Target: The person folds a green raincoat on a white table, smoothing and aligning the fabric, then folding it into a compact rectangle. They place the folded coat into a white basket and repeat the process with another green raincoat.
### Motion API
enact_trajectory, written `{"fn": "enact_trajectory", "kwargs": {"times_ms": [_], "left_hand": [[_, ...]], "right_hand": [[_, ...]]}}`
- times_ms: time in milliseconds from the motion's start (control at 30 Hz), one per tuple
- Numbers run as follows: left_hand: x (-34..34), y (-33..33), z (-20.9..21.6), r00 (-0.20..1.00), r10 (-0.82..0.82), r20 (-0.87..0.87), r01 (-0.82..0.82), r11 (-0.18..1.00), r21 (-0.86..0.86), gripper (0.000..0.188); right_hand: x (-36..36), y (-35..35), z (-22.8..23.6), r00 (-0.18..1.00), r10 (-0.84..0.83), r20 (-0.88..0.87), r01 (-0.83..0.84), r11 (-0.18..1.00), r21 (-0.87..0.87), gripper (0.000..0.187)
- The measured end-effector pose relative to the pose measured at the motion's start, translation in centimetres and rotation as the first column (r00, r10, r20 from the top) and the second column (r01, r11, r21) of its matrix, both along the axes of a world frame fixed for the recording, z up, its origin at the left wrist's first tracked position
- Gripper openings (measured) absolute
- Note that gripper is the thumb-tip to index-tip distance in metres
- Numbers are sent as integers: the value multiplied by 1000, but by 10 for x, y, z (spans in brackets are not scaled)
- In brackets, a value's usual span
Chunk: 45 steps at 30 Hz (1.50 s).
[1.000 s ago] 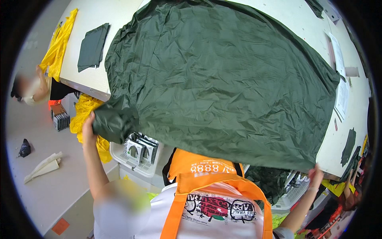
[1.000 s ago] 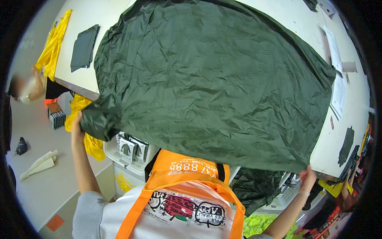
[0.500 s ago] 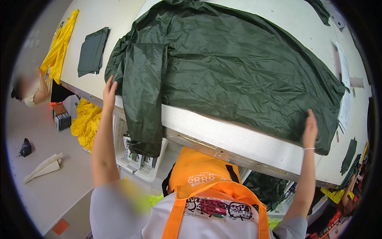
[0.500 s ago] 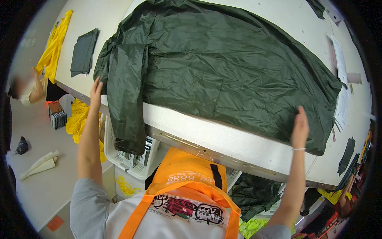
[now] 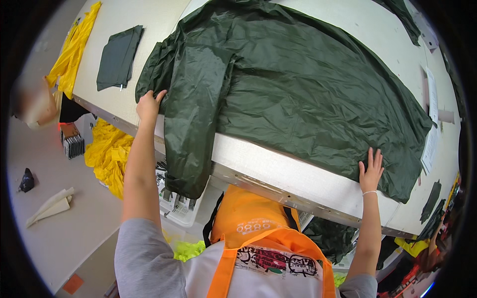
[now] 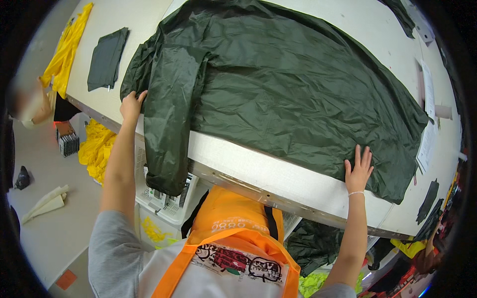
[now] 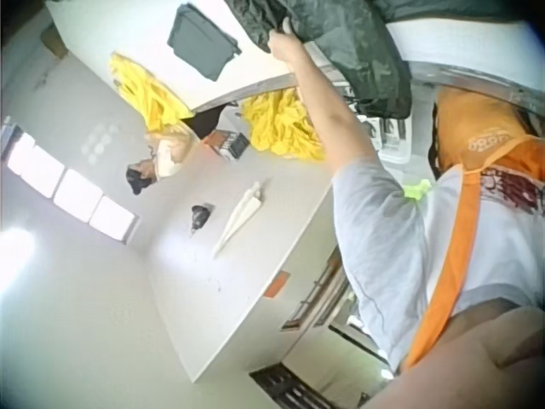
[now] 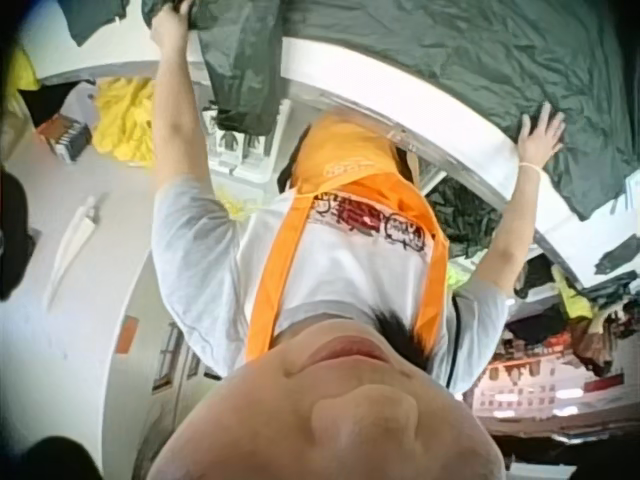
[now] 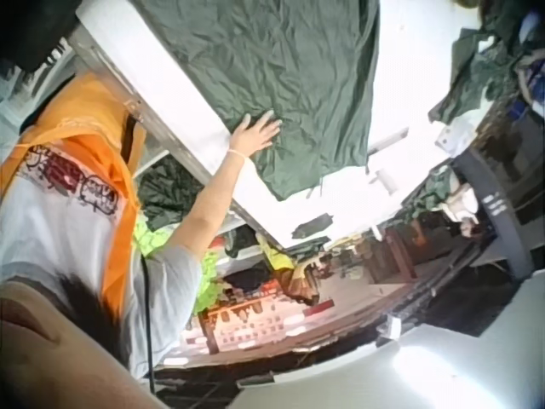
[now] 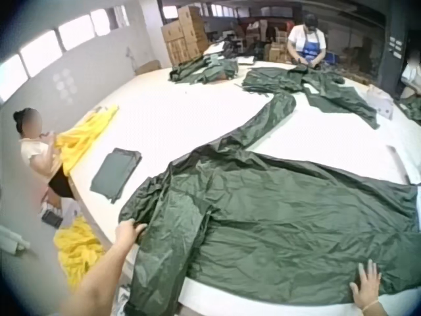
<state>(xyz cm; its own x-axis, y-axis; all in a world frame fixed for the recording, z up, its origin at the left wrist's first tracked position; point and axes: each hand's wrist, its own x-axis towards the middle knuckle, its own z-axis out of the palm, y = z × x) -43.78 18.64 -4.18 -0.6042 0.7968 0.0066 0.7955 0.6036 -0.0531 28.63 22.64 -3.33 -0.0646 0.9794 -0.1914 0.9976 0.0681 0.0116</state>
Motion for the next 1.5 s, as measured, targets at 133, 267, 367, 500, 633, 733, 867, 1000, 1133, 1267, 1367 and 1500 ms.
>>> {"fn": "enact_trajectory", "kwargs": {"times_ms": [133,267,367,500,633,733,867,1000,1133,1267,1367,1500], "left_hand": [[-22,-25,-4,921,-330,208,240,900,362,39],[-45,-43,-7,879,-452,152,381,857,347,24],[-41,-31,-2,953,-256,164,198,932,304,23],[-40,-10,2,988,-106,112,99,993,65,36],[-35,-3,-1,993,-109,41,109,994,-8,43],[-33,-12,2,994,-112,0,111,992,-62,44],[-31,-15,3,976,-206,76,203,978,54,35],[-45,-32,5,878,-363,313,339,932,131,41],[-48,-39,1,870,-418,262,382,907,176,39],[-42,-32,5,870,-389,304,351,920,174,35],[-47,-35,2,874,-354,334,316,935,164,34],[-46,-38,5,903,-277,327,243,960,141,32]], "right_hand": [[-22,-1,0,981,176,-86,-158,970,185,62],[-70,27,-8,956,269,-116,-243,950,198,61],[-97,59,-21,964,262,-36,-252,952,172,60],[-105,75,-25,992,126,0,-126,992,24,59],[-123,62,-13,962,268,55,-274,940,205,56],[-218,-3,33,782,371,-501,-344,927,150,22],[-346,-106,42,567,205,-798,-554,812,-185,33],[-436,-134,43,583,-85,-808,-363,863,-352,95],[-453,-138,5,589,-82,-804,-283,911,-300,70],[-425,-128,-7,507,-125,-853,-422,826,-372,27],[-351,-117,-6,125,-603,-788,-398,697,-597,10],[-197,-11,85,668,-325,-670,-165,812,-559,12]]}}
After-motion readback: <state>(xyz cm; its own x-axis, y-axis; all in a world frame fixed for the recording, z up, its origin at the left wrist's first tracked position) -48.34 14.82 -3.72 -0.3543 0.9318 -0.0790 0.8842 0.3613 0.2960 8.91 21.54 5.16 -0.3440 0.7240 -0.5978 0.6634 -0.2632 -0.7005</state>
